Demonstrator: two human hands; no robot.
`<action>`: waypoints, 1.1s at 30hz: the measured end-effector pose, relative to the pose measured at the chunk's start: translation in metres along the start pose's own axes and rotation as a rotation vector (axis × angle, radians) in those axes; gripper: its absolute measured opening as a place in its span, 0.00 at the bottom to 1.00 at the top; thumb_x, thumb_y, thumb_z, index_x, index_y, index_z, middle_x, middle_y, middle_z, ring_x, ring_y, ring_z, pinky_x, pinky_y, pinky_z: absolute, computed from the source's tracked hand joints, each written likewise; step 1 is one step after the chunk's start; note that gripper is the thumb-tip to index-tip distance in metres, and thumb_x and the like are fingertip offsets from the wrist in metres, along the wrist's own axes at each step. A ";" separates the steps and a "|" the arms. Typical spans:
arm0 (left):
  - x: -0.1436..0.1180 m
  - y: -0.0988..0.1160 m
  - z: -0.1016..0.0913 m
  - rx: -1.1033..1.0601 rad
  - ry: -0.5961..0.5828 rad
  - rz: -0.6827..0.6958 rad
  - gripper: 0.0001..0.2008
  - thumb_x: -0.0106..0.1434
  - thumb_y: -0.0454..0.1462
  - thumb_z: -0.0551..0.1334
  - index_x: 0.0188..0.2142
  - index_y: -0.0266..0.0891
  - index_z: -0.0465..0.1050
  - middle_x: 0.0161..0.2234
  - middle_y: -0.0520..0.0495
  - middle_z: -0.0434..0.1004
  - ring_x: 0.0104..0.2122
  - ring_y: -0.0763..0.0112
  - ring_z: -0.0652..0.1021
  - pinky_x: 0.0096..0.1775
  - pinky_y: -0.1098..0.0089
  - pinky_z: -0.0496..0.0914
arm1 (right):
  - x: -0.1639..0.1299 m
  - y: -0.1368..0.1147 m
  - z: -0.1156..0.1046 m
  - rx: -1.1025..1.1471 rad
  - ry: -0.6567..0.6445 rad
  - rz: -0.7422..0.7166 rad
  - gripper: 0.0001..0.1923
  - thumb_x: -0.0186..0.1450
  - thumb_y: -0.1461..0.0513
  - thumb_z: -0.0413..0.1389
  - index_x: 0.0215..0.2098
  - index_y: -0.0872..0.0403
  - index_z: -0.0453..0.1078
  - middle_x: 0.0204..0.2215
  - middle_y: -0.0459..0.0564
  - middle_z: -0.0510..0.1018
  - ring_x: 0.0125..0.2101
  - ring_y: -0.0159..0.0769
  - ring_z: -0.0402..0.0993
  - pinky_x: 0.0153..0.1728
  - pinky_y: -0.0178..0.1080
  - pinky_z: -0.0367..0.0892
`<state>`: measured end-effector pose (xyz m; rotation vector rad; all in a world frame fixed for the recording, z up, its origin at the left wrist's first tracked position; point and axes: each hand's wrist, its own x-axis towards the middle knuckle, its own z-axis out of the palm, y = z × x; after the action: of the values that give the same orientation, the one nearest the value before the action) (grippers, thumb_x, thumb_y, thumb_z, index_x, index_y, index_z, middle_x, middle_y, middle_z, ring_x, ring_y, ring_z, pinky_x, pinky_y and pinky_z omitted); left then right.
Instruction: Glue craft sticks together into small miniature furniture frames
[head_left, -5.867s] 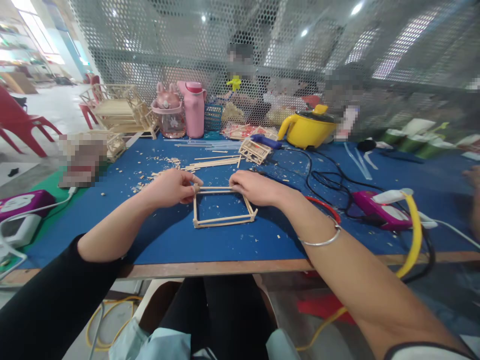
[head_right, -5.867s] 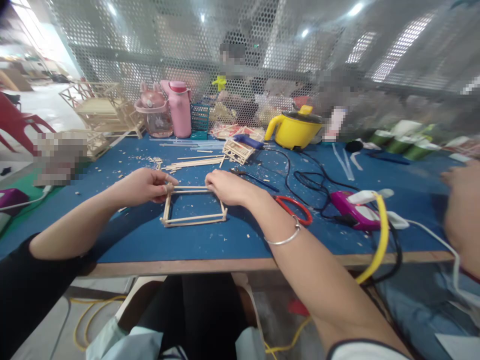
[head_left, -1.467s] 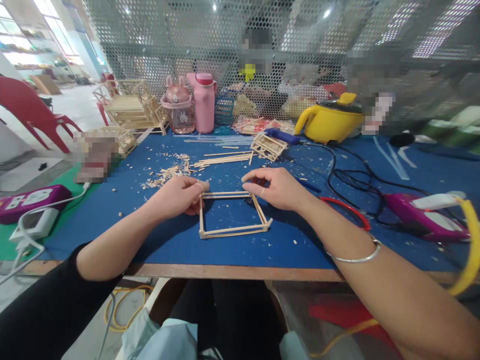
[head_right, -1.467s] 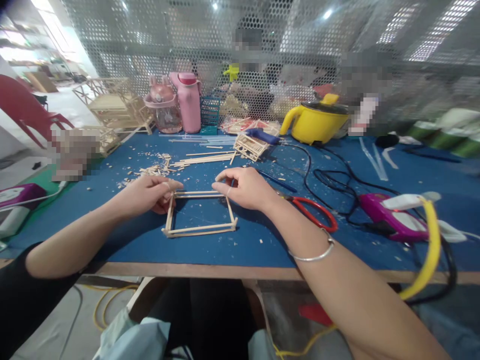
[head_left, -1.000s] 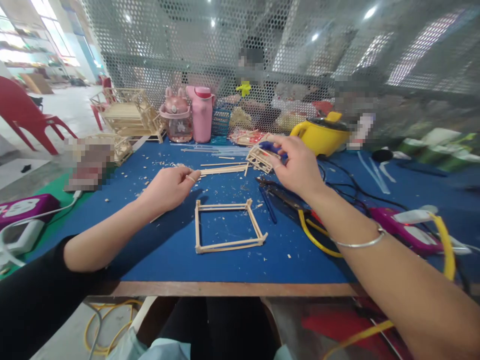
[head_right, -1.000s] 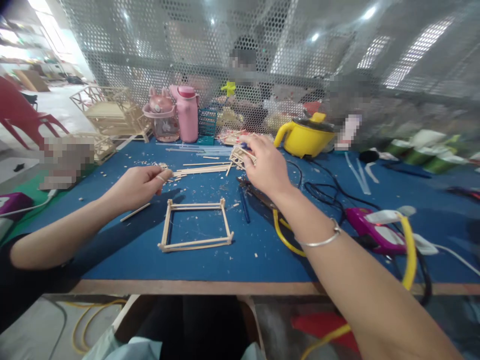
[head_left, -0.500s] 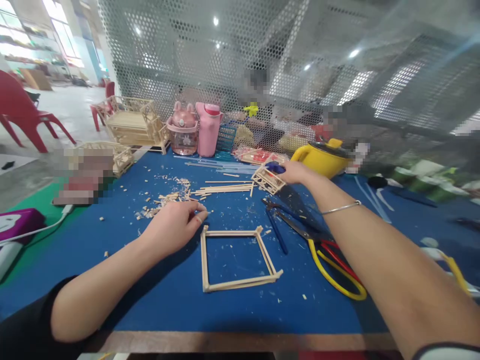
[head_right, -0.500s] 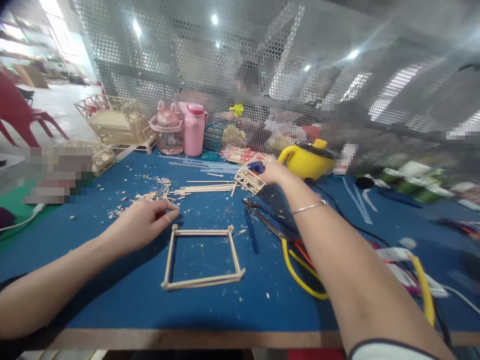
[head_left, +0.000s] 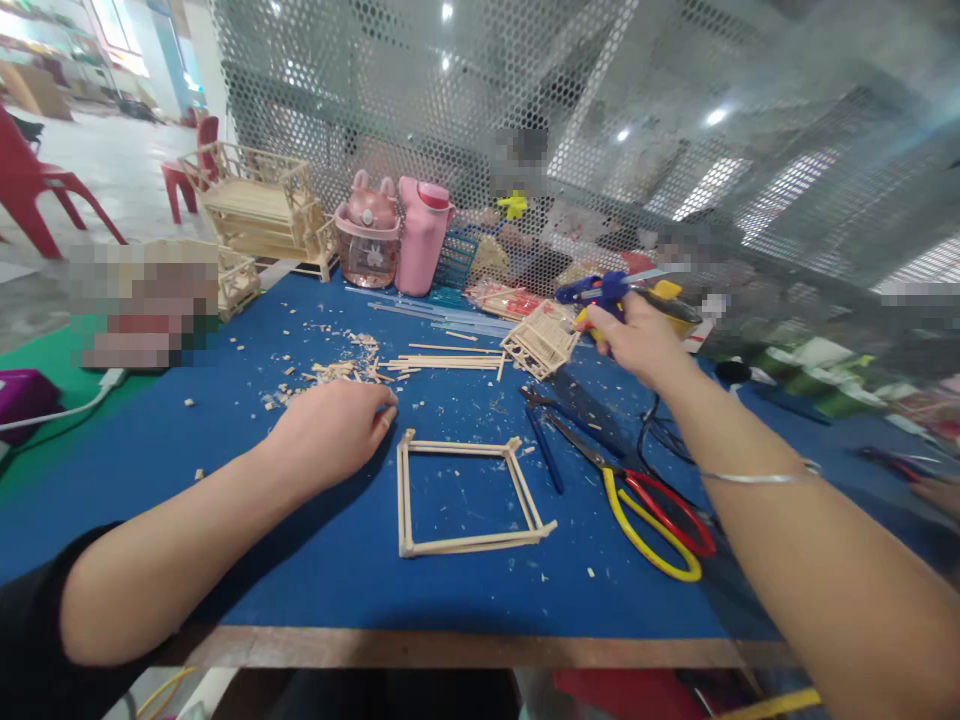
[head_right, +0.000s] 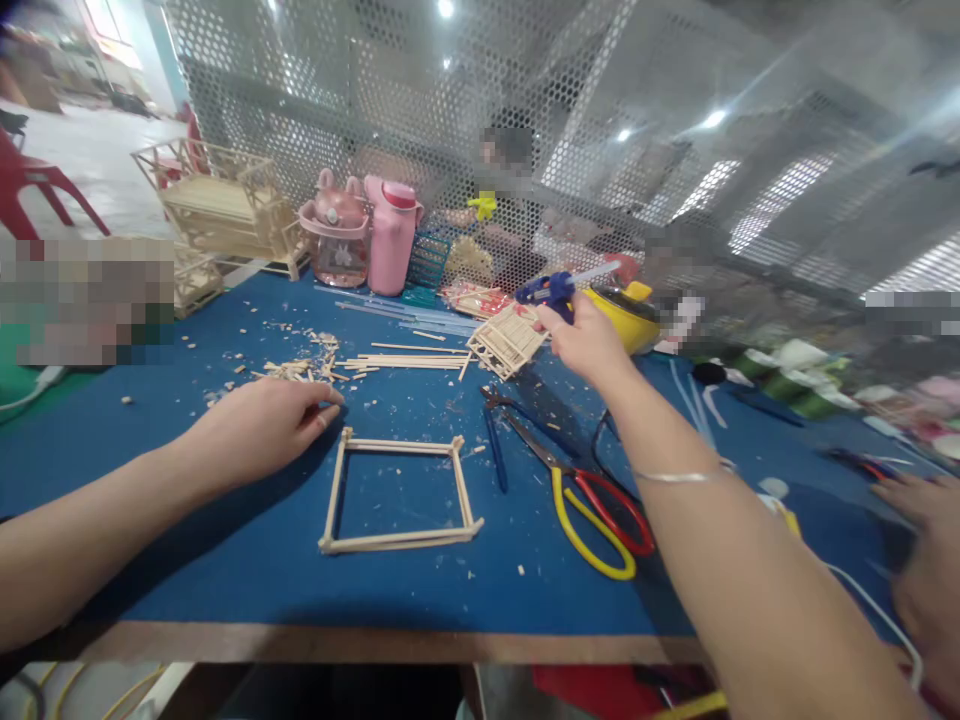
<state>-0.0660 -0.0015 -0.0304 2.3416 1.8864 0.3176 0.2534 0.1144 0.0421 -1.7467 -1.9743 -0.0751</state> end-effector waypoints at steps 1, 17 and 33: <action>-0.001 -0.001 -0.001 0.017 0.007 -0.008 0.19 0.62 0.43 0.47 0.40 0.45 0.75 0.35 0.44 0.80 0.35 0.57 0.78 0.33 0.65 0.68 | -0.016 -0.005 -0.010 0.036 -0.047 -0.013 0.20 0.65 0.52 0.44 0.45 0.57 0.67 0.24 0.51 0.75 0.20 0.34 0.67 0.26 0.37 0.64; -0.004 -0.003 0.000 0.073 0.034 -0.011 0.19 0.62 0.44 0.47 0.37 0.43 0.76 0.33 0.42 0.79 0.34 0.57 0.77 0.33 0.66 0.67 | -0.163 -0.053 -0.052 -0.107 -0.300 -0.273 0.14 0.62 0.51 0.49 0.29 0.51 0.69 0.26 0.50 0.77 0.27 0.44 0.73 0.27 0.43 0.67; -0.003 -0.006 0.001 0.068 0.019 0.008 0.20 0.62 0.44 0.47 0.32 0.40 0.76 0.33 0.41 0.79 0.34 0.58 0.77 0.35 0.67 0.68 | -0.165 -0.052 -0.041 -0.188 -0.295 -0.254 0.16 0.63 0.50 0.46 0.30 0.52 0.68 0.26 0.53 0.78 0.27 0.47 0.74 0.27 0.44 0.66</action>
<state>-0.0718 -0.0032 -0.0326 2.3984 1.9256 0.2818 0.2269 -0.0606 0.0273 -1.6885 -2.4694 -0.0961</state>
